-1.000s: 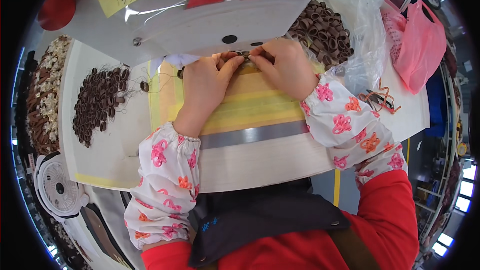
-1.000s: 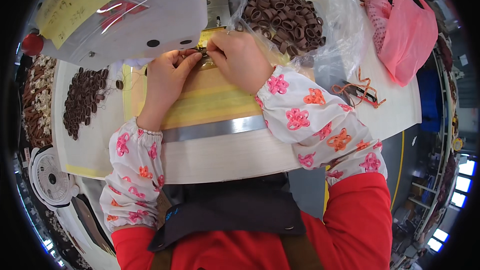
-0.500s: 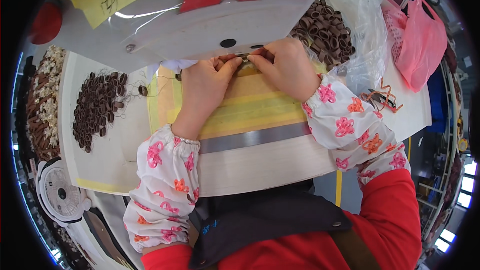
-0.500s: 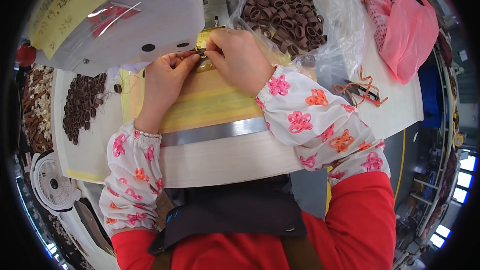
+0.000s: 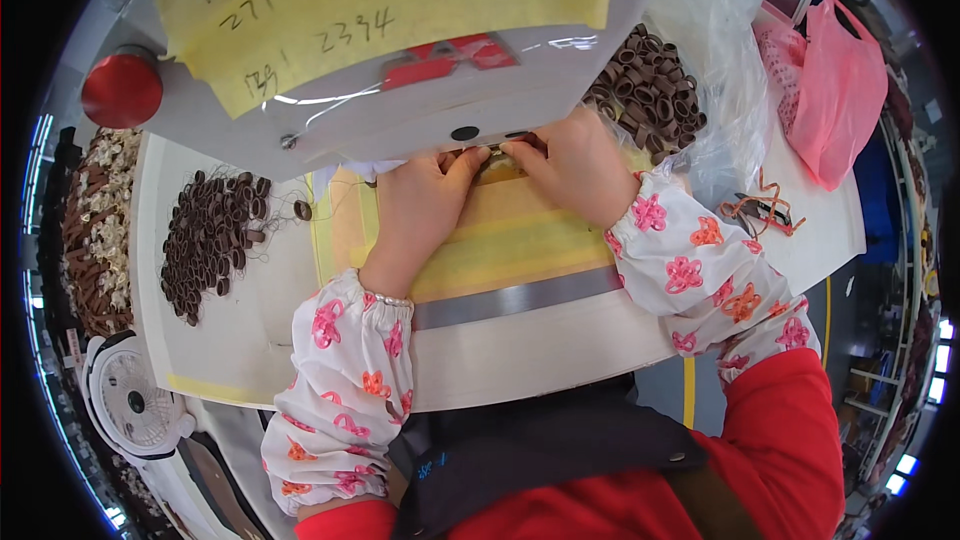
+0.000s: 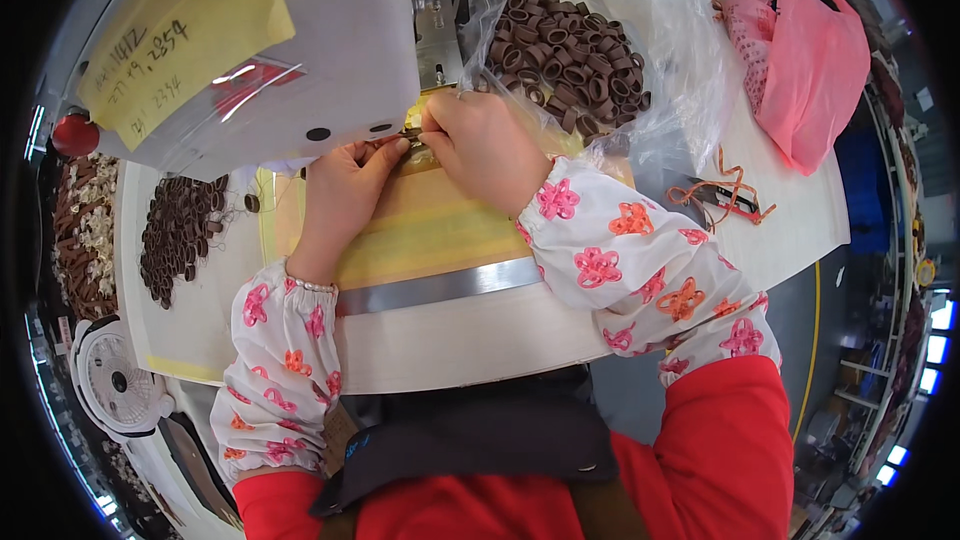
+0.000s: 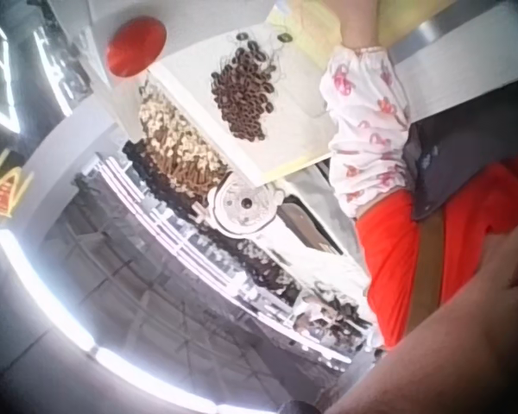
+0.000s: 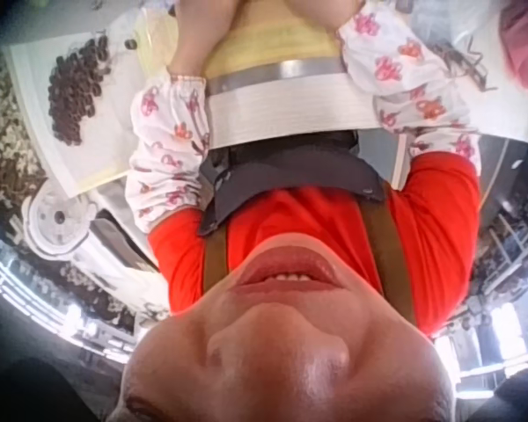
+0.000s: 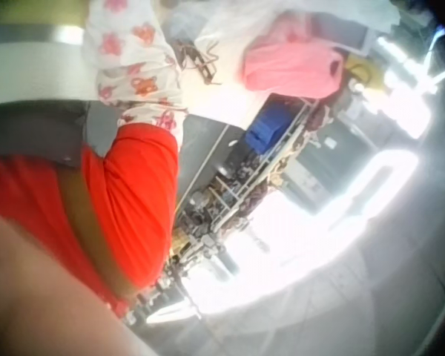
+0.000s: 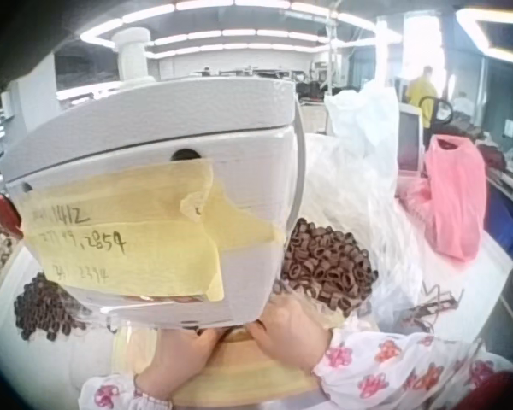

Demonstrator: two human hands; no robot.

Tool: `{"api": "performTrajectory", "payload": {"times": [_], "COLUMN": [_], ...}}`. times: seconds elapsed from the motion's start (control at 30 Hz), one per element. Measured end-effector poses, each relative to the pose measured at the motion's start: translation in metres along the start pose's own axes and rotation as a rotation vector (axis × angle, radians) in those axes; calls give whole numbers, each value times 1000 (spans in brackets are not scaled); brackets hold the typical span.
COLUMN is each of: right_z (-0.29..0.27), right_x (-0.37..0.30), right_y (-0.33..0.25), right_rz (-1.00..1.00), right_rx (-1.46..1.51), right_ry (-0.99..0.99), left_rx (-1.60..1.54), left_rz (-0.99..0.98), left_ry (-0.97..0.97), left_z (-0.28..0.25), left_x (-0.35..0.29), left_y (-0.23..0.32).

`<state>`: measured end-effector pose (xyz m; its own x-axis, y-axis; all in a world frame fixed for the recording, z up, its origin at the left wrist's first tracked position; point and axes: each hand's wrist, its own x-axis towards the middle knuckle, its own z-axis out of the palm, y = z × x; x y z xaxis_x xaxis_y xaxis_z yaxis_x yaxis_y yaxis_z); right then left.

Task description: Attaching hardware or plastic components to leather strips using an industrial sewing or press machine.

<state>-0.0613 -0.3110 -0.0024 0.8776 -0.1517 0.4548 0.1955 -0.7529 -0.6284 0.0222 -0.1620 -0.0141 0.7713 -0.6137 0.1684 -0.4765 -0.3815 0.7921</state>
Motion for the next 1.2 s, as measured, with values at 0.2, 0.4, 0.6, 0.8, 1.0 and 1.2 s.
{"api": "performTrajectory", "payload": {"times": [0.2, 0.4, 0.6, 0.8, 1.0, 1.2], "right_z": [1, -1, -1, -1, -2, 0], "right_x": [0, 1, 2, 6, 6, 3], "right_y": [-2, -3, -4, -4, -3, -5], "right_rz": [-19, 34, 42, 67, 84, 137], "right_rx": [-23, -7, -31, -47, -6, 26], "right_ry": [16, 9, -9, -35, -33, -63], "left_rx": [44, 24, 8, 7, 38, 38], "left_rz": [19, 16, 18, -127, -151, -149], "left_ry": [19, 15, 11, -27, -37, -32], "left_z": [-1, 0, 0, -3, -5, -7], "left_x": [-2, -2, -1, -2, 0, -4], "left_y": [-1, -1, -3, 6, 4, 1]}}
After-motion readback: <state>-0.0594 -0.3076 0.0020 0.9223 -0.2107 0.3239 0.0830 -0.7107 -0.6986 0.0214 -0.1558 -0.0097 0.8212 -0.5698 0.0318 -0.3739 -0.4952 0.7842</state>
